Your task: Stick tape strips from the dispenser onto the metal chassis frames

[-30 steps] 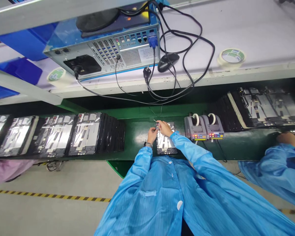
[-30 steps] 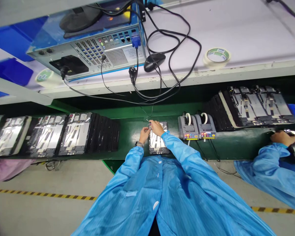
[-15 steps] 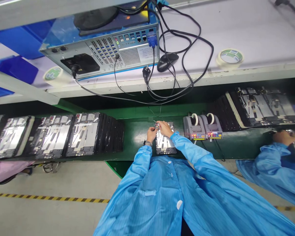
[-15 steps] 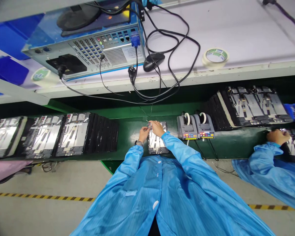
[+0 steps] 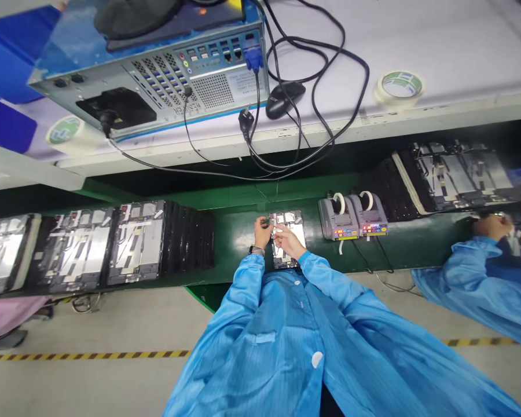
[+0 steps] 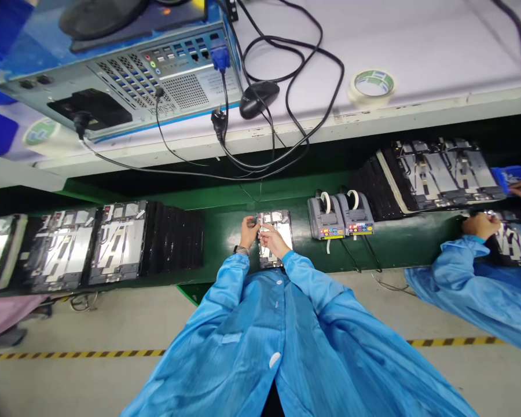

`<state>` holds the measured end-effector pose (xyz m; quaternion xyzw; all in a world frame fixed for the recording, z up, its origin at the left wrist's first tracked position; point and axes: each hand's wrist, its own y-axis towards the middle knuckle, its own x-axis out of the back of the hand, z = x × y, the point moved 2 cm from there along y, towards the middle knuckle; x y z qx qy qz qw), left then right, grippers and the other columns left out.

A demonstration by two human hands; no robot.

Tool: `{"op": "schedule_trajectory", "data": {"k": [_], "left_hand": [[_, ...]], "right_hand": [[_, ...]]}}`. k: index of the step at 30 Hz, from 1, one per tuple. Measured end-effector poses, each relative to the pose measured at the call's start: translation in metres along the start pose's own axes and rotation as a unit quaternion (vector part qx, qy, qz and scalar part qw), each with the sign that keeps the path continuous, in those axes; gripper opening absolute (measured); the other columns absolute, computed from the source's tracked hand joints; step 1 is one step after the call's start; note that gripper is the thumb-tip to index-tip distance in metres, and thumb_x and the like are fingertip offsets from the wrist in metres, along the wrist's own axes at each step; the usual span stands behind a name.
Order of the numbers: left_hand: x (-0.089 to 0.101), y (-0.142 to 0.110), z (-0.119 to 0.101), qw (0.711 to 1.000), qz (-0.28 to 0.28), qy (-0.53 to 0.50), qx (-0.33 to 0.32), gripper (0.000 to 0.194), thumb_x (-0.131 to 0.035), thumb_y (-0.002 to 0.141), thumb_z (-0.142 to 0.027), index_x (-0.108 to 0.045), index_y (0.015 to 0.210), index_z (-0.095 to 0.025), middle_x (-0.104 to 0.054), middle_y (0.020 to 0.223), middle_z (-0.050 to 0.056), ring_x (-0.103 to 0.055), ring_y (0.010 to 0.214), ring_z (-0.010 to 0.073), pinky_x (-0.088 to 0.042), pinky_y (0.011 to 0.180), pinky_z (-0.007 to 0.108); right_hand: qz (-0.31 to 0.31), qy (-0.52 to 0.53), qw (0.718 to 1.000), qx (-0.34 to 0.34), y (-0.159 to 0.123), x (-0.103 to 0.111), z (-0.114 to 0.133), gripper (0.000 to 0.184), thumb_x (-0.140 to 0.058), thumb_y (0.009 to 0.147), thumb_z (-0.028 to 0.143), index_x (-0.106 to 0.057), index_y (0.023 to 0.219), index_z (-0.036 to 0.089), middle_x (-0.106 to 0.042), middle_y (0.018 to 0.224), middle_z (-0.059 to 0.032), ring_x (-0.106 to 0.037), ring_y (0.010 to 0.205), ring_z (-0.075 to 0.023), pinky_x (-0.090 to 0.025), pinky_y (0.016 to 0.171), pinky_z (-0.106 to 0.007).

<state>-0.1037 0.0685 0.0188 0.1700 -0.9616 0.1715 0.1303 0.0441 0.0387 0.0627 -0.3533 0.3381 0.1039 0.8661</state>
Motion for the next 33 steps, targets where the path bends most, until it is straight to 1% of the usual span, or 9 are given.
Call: {"op": "schedule_trajectory", "data": {"k": [2,6,11,15,19,26,29,33], "left_hand": [[0.001,-0.001,0.0,1.0,0.003,0.002,-0.026,0.048,-0.078,0.08,-0.024,-0.06,0.124,-0.024,-0.056,0.134,0.01,-0.064,0.106,0.018,-0.053,0.099,0.037],[0.001,-0.001,-0.002,0.998,0.023,0.005,-0.058,0.05,-0.075,0.081,-0.021,-0.059,0.129,-0.026,-0.048,0.138,0.011,-0.063,0.109,0.0196,-0.054,0.099,0.038],[0.001,-0.002,-0.007,0.996,0.037,0.011,-0.084,0.048,-0.073,0.083,-0.02,-0.061,0.13,-0.027,-0.042,0.143,0.011,-0.061,0.113,0.0209,-0.055,0.095,0.036],[0.0,-0.004,-0.01,0.995,0.041,0.024,-0.089,0.045,-0.071,0.085,-0.019,-0.062,0.128,-0.026,-0.041,0.143,0.012,-0.06,0.113,0.021,-0.055,0.095,0.036],[-0.001,-0.006,-0.015,0.994,0.049,0.038,-0.092,0.041,-0.068,0.086,-0.016,-0.064,0.125,-0.026,-0.04,0.145,0.012,-0.058,0.116,0.0212,-0.054,0.1,0.037],[-0.002,-0.01,-0.026,0.991,0.058,0.045,-0.115,0.035,-0.063,0.087,-0.014,-0.066,0.12,-0.024,-0.04,0.144,0.012,-0.055,0.123,0.0229,-0.05,0.108,0.04],[-0.002,-0.01,-0.026,0.99,0.062,0.048,-0.117,0.035,-0.062,0.086,-0.012,-0.067,0.118,-0.024,-0.04,0.144,0.012,-0.052,0.128,0.0232,-0.048,0.111,0.04],[-0.002,-0.008,-0.024,0.991,0.068,0.045,-0.109,0.033,-0.061,0.088,-0.012,-0.067,0.118,-0.023,-0.037,0.146,0.012,-0.054,0.125,0.0223,-0.048,0.111,0.041]], "right_hand": [[0.005,0.025,1.0,-0.014,0.002,-0.002,0.001,0.051,-0.073,0.075,0.024,-0.057,0.124,0.025,-0.068,0.072,0.0015,-0.055,0.055,-0.0138,-0.038,0.053,-0.024],[0.005,0.051,0.998,-0.034,0.005,-0.003,0.006,0.043,-0.072,0.078,0.023,-0.059,0.119,0.024,-0.067,0.07,0.0015,-0.056,0.056,-0.0139,-0.04,0.054,-0.023],[-0.004,0.027,0.999,-0.029,0.006,-0.005,0.007,0.038,-0.072,0.081,0.028,-0.058,0.117,0.024,-0.066,0.069,0.0018,-0.055,0.054,-0.0133,-0.039,0.052,-0.023],[-0.018,-0.002,1.0,-0.016,0.007,-0.008,0.009,0.036,-0.072,0.082,0.031,-0.057,0.114,0.025,-0.065,0.068,0.0026,-0.053,0.053,-0.0129,-0.037,0.051,-0.023],[-0.028,-0.008,0.999,-0.016,0.008,-0.011,0.013,0.033,-0.071,0.083,0.034,-0.057,0.112,0.024,-0.065,0.067,0.0021,-0.053,0.052,-0.013,-0.037,0.051,-0.023],[-0.023,-0.012,1.0,-0.002,0.007,-0.012,0.014,0.035,-0.072,0.082,0.033,-0.058,0.112,0.022,-0.066,0.067,0.0015,-0.053,0.051,-0.013,-0.036,0.05,-0.024],[-0.019,-0.007,1.0,0.0,0.007,-0.012,0.013,0.034,-0.071,0.083,0.033,-0.058,0.112,0.022,-0.066,0.067,0.0012,-0.052,0.051,-0.0133,-0.036,0.05,-0.024],[-0.022,0.0,1.0,-0.01,0.008,-0.012,0.013,0.033,-0.07,0.084,0.034,-0.057,0.113,0.023,-0.066,0.066,0.0016,-0.052,0.051,-0.0135,-0.037,0.051,-0.024]]}}
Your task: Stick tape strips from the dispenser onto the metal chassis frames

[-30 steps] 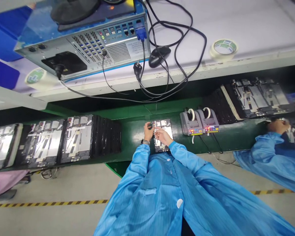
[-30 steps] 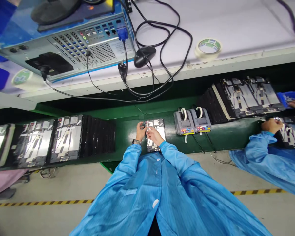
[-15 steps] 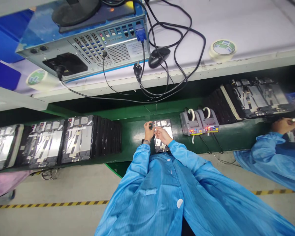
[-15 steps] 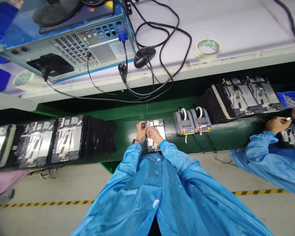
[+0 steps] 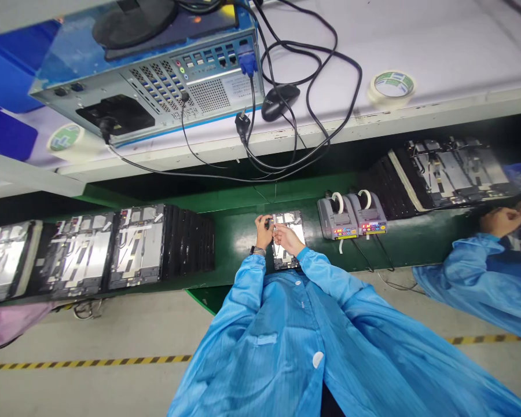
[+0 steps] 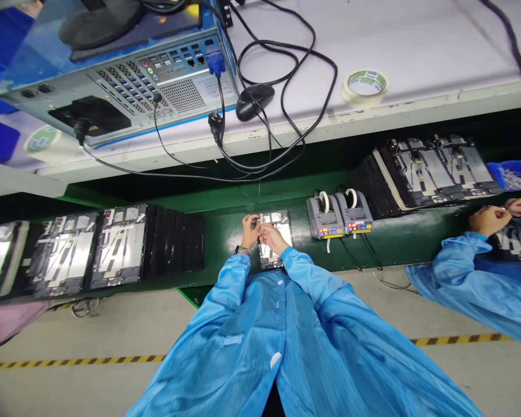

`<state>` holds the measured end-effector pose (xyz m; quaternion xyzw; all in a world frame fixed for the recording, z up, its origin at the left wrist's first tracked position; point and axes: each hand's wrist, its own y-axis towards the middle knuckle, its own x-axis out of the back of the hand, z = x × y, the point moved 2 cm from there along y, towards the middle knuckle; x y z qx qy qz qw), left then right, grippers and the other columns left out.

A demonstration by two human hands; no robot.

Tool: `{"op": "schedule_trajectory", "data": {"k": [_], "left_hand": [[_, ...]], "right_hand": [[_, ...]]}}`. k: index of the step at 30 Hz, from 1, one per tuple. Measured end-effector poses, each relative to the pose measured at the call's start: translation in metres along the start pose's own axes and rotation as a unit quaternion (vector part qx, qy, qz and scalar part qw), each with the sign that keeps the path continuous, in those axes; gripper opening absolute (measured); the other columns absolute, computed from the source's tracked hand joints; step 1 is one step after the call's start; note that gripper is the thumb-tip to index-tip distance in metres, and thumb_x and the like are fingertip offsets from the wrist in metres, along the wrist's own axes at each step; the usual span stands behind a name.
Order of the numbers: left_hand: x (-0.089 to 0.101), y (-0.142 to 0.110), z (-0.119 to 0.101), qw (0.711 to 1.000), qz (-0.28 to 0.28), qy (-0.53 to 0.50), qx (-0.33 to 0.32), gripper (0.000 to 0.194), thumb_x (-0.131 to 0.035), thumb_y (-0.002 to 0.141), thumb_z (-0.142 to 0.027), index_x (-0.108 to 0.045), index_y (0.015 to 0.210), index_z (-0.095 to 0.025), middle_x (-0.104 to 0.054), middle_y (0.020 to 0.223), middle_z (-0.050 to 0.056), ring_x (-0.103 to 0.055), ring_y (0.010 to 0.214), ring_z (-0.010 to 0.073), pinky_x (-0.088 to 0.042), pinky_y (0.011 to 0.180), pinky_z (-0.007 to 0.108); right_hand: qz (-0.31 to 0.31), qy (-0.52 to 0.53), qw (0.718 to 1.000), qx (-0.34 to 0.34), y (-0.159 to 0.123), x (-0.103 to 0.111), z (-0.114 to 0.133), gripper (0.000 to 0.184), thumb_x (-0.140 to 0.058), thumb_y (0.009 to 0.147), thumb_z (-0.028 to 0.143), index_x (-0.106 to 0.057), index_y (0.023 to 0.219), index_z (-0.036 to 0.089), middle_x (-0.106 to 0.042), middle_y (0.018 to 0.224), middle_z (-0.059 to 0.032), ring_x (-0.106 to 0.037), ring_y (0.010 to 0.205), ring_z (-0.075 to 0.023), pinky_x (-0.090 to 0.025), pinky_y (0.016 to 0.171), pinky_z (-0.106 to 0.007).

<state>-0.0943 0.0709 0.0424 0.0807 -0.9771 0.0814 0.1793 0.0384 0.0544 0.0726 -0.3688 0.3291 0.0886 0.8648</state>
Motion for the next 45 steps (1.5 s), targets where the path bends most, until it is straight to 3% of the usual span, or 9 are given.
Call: {"op": "schedule_trajectory", "data": {"k": [10,18,27,35,42,44,45], "left_hand": [[-0.001,0.003,0.006,1.0,0.004,0.014,-0.013,0.028,-0.063,0.089,-0.015,-0.069,0.114,-0.023,-0.039,0.143,0.013,-0.049,0.133,0.0245,-0.046,0.112,0.04],[0.0,0.003,0.009,1.0,0.016,0.009,0.003,0.028,-0.065,0.089,-0.018,-0.069,0.116,-0.024,-0.036,0.146,0.012,-0.058,0.114,0.0211,-0.051,0.102,0.039],[0.004,0.001,-0.01,1.0,0.003,0.023,-0.003,0.018,-0.074,0.084,-0.022,-0.073,0.102,-0.025,-0.047,0.134,0.011,-0.047,0.138,0.0295,-0.043,0.115,0.046],[0.003,0.005,0.0,0.999,0.006,0.04,-0.031,0.024,-0.067,0.086,-0.014,-0.074,0.106,-0.024,-0.043,0.142,0.011,-0.036,0.15,0.029,-0.031,0.125,0.046],[0.003,0.004,0.0,0.997,-0.001,0.071,-0.036,0.024,-0.067,0.087,-0.017,-0.075,0.109,-0.025,-0.043,0.143,0.011,-0.039,0.147,0.0317,-0.032,0.123,0.05],[0.003,0.003,0.0,0.997,-0.002,0.073,-0.035,0.024,-0.067,0.088,-0.018,-0.075,0.11,-0.025,-0.043,0.143,0.012,-0.04,0.147,0.0316,-0.032,0.124,0.05],[0.003,0.003,0.001,0.997,-0.001,0.074,-0.036,0.024,-0.067,0.088,-0.018,-0.075,0.11,-0.025,-0.044,0.143,0.012,-0.04,0.147,0.0315,-0.031,0.124,0.05]], "right_hand": [[0.0,0.012,1.0,-0.022,0.0,0.001,0.001,0.029,-0.067,0.086,0.033,-0.057,0.111,0.023,-0.066,0.067,0.001,-0.051,0.051,-0.0134,-0.037,0.052,-0.024],[0.002,0.011,1.0,-0.024,0.0,0.0,0.002,0.03,-0.068,0.085,0.035,-0.058,0.111,0.023,-0.066,0.068,0.0009,-0.053,0.052,-0.0135,-0.038,0.053,-0.024],[0.001,0.016,0.999,-0.03,0.001,0.0,0.004,0.027,-0.068,0.086,0.035,-0.058,0.108,0.023,-0.066,0.068,0.0009,-0.052,0.052,-0.0135,-0.038,0.052,-0.024],[-0.003,0.007,0.999,-0.038,0.008,0.004,0.003,0.021,-0.066,0.084,0.027,-0.06,0.104,0.021,-0.063,0.067,0.0009,-0.049,0.051,-0.0123,-0.039,0.052,-0.024],[0.027,-0.057,0.989,-0.137,0.017,0.014,0.025,0.02,-0.066,0.078,0.02,-0.064,0.098,0.018,-0.053,0.058,0.0037,-0.038,0.045,-0.0118,-0.035,0.048,-0.026],[0.017,-0.148,0.981,-0.125,0.016,0.02,0.031,0.018,-0.067,0.078,0.022,-0.067,0.096,0.017,-0.052,0.056,0.0032,-0.038,0.045,-0.0129,-0.034,0.049,-0.027],[-0.004,-0.218,0.972,-0.084,0.015,0.023,0.034,0.017,-0.066,0.079,0.022,-0.068,0.095,0.018,-0.053,0.057,0.0023,-0.04,0.047,-0.0138,-0.036,0.051,-0.028]]}}
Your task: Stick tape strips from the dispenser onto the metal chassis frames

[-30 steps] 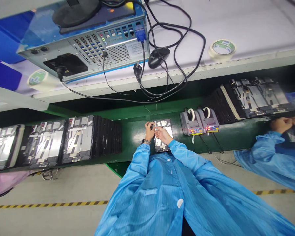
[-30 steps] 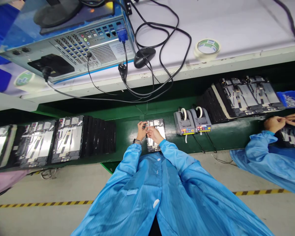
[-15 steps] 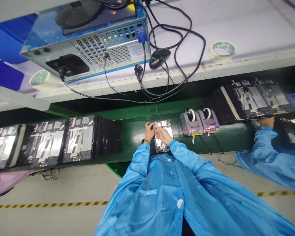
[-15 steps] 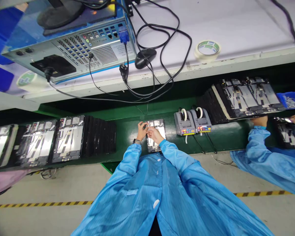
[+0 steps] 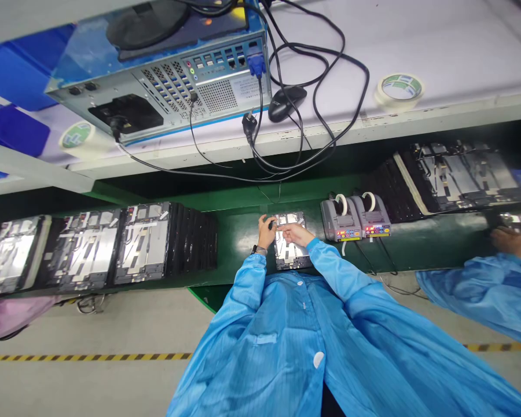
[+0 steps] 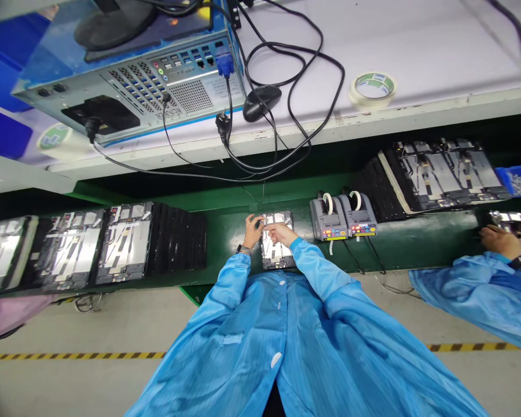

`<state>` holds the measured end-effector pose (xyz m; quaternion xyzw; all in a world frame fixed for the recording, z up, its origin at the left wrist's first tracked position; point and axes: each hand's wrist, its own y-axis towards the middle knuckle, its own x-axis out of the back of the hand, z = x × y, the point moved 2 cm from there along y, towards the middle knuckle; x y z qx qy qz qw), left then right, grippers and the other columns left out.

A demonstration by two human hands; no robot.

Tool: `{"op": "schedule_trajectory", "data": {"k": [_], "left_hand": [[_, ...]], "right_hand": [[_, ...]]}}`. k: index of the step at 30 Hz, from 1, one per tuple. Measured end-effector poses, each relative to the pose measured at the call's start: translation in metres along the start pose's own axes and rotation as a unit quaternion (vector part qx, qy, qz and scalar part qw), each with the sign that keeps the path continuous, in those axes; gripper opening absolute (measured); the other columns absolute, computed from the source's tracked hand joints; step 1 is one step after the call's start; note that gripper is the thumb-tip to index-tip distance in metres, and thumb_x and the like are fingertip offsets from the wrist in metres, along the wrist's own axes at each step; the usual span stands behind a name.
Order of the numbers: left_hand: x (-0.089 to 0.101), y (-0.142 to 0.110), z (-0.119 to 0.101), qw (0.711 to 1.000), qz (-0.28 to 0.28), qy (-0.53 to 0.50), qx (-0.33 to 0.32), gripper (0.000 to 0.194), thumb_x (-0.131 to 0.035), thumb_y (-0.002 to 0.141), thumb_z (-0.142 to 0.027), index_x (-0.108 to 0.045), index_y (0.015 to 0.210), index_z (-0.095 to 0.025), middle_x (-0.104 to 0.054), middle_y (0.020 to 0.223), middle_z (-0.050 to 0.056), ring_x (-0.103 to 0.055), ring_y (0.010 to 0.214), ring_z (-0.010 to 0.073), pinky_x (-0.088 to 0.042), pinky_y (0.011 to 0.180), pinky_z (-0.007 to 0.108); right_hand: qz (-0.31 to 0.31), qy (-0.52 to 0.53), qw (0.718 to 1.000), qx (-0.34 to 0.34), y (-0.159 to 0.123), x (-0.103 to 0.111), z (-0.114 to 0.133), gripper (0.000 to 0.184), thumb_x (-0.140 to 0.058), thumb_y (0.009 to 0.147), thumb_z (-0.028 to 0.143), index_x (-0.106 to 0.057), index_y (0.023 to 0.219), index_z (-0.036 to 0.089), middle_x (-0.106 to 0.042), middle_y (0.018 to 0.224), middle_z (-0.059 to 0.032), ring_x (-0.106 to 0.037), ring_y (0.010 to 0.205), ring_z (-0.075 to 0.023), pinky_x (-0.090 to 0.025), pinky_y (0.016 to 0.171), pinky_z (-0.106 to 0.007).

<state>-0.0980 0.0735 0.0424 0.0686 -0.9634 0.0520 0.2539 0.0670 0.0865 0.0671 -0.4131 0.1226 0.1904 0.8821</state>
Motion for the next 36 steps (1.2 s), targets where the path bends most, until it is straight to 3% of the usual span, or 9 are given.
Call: {"op": "schedule_trajectory", "data": {"k": [2,4,5,7,10,14,19,24,36], "left_hand": [[0.0,0.0,0.0,1.0,0.003,0.002,0.0,0.024,-0.066,0.088,-0.018,-0.075,0.11,-0.025,-0.045,0.143,0.012,-0.04,0.146,0.0315,-0.031,0.124,0.051],[0.0,0.0,-0.001,1.0,0.004,0.005,0.002,0.025,-0.066,0.089,-0.018,-0.075,0.11,-0.026,-0.045,0.144,0.012,-0.04,0.146,0.0313,-0.031,0.124,0.05],[0.0,0.0,-0.002,1.0,0.005,0.008,0.003,0.025,-0.066,0.089,-0.018,-0.075,0.111,-0.026,-0.045,0.144,0.011,-0.04,0.146,0.0311,-0.031,0.124,0.05],[0.001,-0.001,-0.004,1.0,0.007,0.016,0.008,0.024,-0.066,0.09,-0.02,-0.074,0.112,-0.026,-0.046,0.143,0.011,-0.04,0.146,0.0303,-0.031,0.124,0.049],[0.003,-0.002,-0.008,0.999,0.012,0.03,0.018,0.024,-0.065,0.092,-0.022,-0.074,0.113,-0.026,-0.047,0.143,0.01,-0.041,0.146,0.0287,-0.031,0.124,0.047],[0.004,-0.001,-0.011,0.999,0.016,0.037,0.021,0.024,-0.066,0.091,-0.022,-0.074,0.113,-0.025,-0.047,0.144,0.011,-0.041,0.146,0.0295,-0.032,0.124,0.047],[0.004,-0.001,-0.012,0.999,0.019,0.044,0.022,0.026,-0.065,0.09,-0.019,-0.074,0.114,-0.025,-0.046,0.145,0.011,-0.041,0.145,0.0298,-0.033,0.123,0.047],[0.005,0.0,-0.01,0.998,0.024,0.046,0.025,0.026,-0.065,0.091,-0.02,-0.075,0.114,-0.026,-0.047,0.145,0.011,-0.042,0.145,0.0288,-0.033,0.122,0.047],[0.012,0.016,-0.014,0.99,0.035,0.139,0.0,0.017,-0.074,0.089,-0.03,-0.079,0.105,-0.026,-0.051,0.148,0.01,-0.054,0.13,0.0305,-0.041,0.114,0.051]], "right_hand": [[-0.093,-0.174,0.973,0.115,-0.005,0.007,0.004,0.02,-0.064,0.081,0.019,-0.073,0.099,0.019,-0.06,0.064,-0.0011,-0.051,0.056,-0.0174,-0.043,0.059,-0.03],[-0.153,-0.348,0.898,0.221,-0.011,0.009,0.009,0.031,-0.06,0.085,0.016,-0.076,0.111,0.022,-0.071,0.082,-0.006,-0.062,0.076,-0.0229,-0.048,0.075,-0.034],[-0.153,-0.428,0.856,0.248,-0.013,0.008,0.012,0.037,-0.057,0.088,0.015,-0.075,0.119,0.023,-0.074,0.094,-0.0081,-0.065,0.087,-0.0253,-0.049,0.083,-0.035],[-0.123,-0.565,0.775,0.255,-0.017,0.004,0.015,0.048,-0.05,0.093,0.014,-0.069,0.135,0.025,-0.073,0.113,-0.0111,-0.066,0.102,-0.0275,-0.048,0.092,-0.037],[-0.08,-0.7,0.677,0.213,-0.02,-0.002,0.021,0.058,-0.042,0.098,0.015,-0.053,0.154,0.028,-0.069,0.12,-0.0127,-0.067,0.103,-0.027,-0.049,0.092,-0.037],[-0.06,-0.768,0.61,0.189,-0.023,-0.008,0.025,0.064,-0.041,0.099,0.014,-0.039,0.162,0.028,-0.066,0.123,-0.0152,-0.067,0.102,-0.0281,-0.049,0.092,-0.039],[-0.047,-0.779,0.591,0.202,-0.026,-0.011,0.024,0.063,-0.043,0.1,0.015,-0.038,0.162,0.024,-0.065,0.127,-0.018,-0.064,0.11,-0.0295,-0.046,0.098,-0.041],[-0.038,-0.773,0.597,0.21,-0.027,-0.008,0.027,0.054,-0.044,0.1,0.016,-0.053,0.152,0.024,-0.066,0.12,-0.0154,-0.065,0.105,-0.0282,-0.047,0.091,-0.037],[-0.084,-0.686,0.688,0.221,-0.019,-0.004,0.019,0.055,-0.046,0.096,0.013,-0.064,0.146,0.027,-0.071,0.113,-0.012,-0.066,0.105,-0.0264,-0.047,0.093,-0.034]]}}
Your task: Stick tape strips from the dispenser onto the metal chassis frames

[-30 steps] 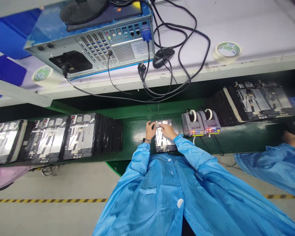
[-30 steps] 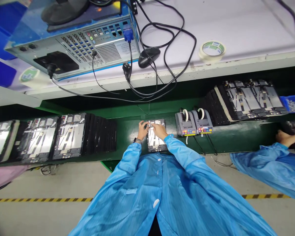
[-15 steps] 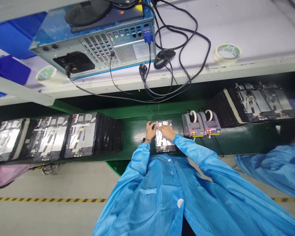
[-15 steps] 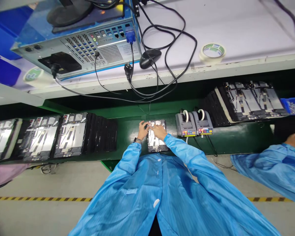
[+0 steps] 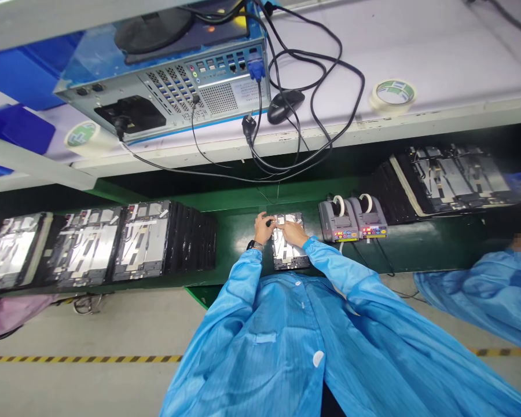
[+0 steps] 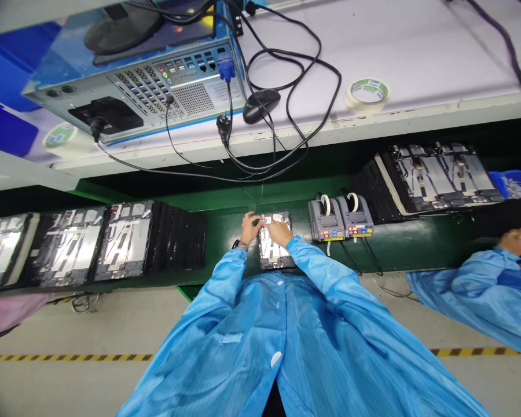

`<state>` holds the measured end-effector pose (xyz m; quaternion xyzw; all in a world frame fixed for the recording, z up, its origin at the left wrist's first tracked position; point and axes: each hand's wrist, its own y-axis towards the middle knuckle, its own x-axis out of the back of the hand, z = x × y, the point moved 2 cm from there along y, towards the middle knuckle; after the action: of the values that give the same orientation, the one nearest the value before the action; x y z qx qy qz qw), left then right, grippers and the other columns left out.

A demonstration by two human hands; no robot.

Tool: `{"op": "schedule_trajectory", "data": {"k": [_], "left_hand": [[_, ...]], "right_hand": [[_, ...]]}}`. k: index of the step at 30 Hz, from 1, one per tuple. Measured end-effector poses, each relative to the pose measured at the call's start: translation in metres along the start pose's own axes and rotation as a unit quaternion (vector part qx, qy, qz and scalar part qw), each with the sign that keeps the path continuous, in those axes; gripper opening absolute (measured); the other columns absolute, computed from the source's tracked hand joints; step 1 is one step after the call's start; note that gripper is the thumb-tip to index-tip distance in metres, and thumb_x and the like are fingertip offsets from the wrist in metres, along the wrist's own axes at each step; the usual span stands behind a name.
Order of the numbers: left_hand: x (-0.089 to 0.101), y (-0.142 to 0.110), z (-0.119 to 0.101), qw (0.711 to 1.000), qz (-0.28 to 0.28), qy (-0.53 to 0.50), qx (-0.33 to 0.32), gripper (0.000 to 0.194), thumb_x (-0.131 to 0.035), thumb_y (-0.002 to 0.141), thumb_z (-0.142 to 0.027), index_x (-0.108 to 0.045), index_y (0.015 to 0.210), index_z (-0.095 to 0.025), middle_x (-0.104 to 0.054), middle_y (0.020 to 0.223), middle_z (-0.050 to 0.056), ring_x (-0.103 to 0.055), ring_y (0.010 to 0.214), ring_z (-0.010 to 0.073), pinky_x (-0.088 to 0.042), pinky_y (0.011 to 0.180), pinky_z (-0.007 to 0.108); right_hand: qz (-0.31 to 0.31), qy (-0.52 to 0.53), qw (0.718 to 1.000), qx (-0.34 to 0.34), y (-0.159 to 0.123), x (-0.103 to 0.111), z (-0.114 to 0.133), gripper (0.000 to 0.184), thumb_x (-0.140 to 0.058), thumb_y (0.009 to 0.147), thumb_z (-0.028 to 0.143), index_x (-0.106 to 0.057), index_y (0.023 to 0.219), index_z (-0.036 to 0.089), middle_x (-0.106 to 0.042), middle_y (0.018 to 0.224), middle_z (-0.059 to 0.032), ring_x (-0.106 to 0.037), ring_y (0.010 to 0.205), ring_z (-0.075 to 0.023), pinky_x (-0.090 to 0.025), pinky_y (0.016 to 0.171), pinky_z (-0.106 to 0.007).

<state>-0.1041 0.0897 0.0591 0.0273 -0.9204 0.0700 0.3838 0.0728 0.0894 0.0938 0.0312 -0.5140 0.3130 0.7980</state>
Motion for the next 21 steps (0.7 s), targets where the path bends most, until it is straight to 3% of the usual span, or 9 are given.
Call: {"op": "schedule_trajectory", "data": {"k": [3,5,8,10,13,17,21], "left_hand": [[0.001,0.002,-0.001,1.0,0.0,0.012,-0.012,0.017,-0.074,0.088,-0.027,-0.079,0.104,-0.026,-0.051,0.149,0.01,-0.055,0.129,0.0303,-0.042,0.114,0.05],[0.001,0.002,-0.002,1.0,0.003,0.014,-0.02,0.017,-0.074,0.088,-0.027,-0.078,0.104,-0.025,-0.051,0.148,0.01,-0.055,0.129,0.0302,-0.042,0.114,0.05],[0.0,0.001,-0.001,0.999,0.005,0.01,-0.034,0.017,-0.075,0.088,-0.028,-0.077,0.104,-0.024,-0.052,0.145,0.011,-0.052,0.134,0.0307,-0.042,0.114,0.049],[0.0,0.002,0.001,0.999,0.007,0.012,-0.044,0.017,-0.076,0.086,-0.026,-0.076,0.103,-0.023,-0.051,0.146,0.012,-0.052,0.135,0.0308,-0.041,0.115,0.048],[0.002,0.009,0.004,0.998,0.026,0.015,-0.061,0.018,-0.077,0.084,-0.024,-0.075,0.102,-0.022,-0.048,0.149,0.012,-0.054,0.133,0.0305,-0.042,0.116,0.047],[0.002,0.01,0.004,0.997,0.023,-0.026,-0.066,0.019,-0.075,0.085,-0.022,-0.071,0.103,-0.021,-0.052,0.144,0.013,-0.05,0.14,0.0277,-0.042,0.117,0.041],[-0.009,-0.032,0.003,0.992,-0.047,-0.108,0.051,0.041,-0.065,0.093,-0.028,-0.057,0.132,-0.017,-0.055,0.143,0.018,-0.057,0.132,0.0252,-0.044,0.115,0.041]], "right_hand": [[-0.037,0.052,0.998,-0.011,-0.003,-0.003,0.0,0.05,-0.045,0.096,0.014,-0.068,0.14,0.025,-0.072,0.111,-0.0111,-0.066,0.103,-0.0255,-0.048,0.094,-0.033],[-0.107,0.105,0.988,-0.034,-0.013,-0.005,-0.002,0.047,-0.042,0.098,0.016,-0.069,0.136,0.022,-0.071,0.115,-0.0105,-0.065,0.107,-0.0242,-0.048,0.097,-0.033],[-0.248,0.167,0.947,-0.114,-0.044,-0.015,-0.013,0.046,-0.04,0.098,0.02,-0.065,0.137,0.017,-0.066,0.124,-0.0129,-0.062,0.114,-0.0249,-0.048,0.104,-0.036],[-0.303,0.18,0.92,-0.174,-0.069,-0.029,-0.023,0.049,-0.043,0.096,0.025,-0.06,0.14,0.014,-0.062,0.128,-0.0158,-0.058,0.121,-0.028,-0.046,0.109,-0.041],[-0.29,0.208,0.903,-0.24,-0.099,-0.053,-0.039,0.058,-0.05,0.091,0.032,-0.055,0.144,0.01,-0.058,0.133,-0.0203,-0.053,0.127,-0.0324,-0.042,0.114,-0.049],[-0.222,0.301,0.884,-0.28,-0.115,-0.073,-0.057,0.064,-0.056,0.086,0.039,-0.056,0.144,0.012,-0.06,0.135,-0.0192,-0.059,0.121,-0.031,-0.046,0.111,-0.048],[-0.182,0.361,0.88,-0.25,-0.114,-0.074,-0.057,0.061,-0.059,0.085,0.044,-0.061,0.14,0.017,-0.061,0.139,-0.0155,-0.06,0.123,-0.0287,-0.046,0.112,-0.045]]}}
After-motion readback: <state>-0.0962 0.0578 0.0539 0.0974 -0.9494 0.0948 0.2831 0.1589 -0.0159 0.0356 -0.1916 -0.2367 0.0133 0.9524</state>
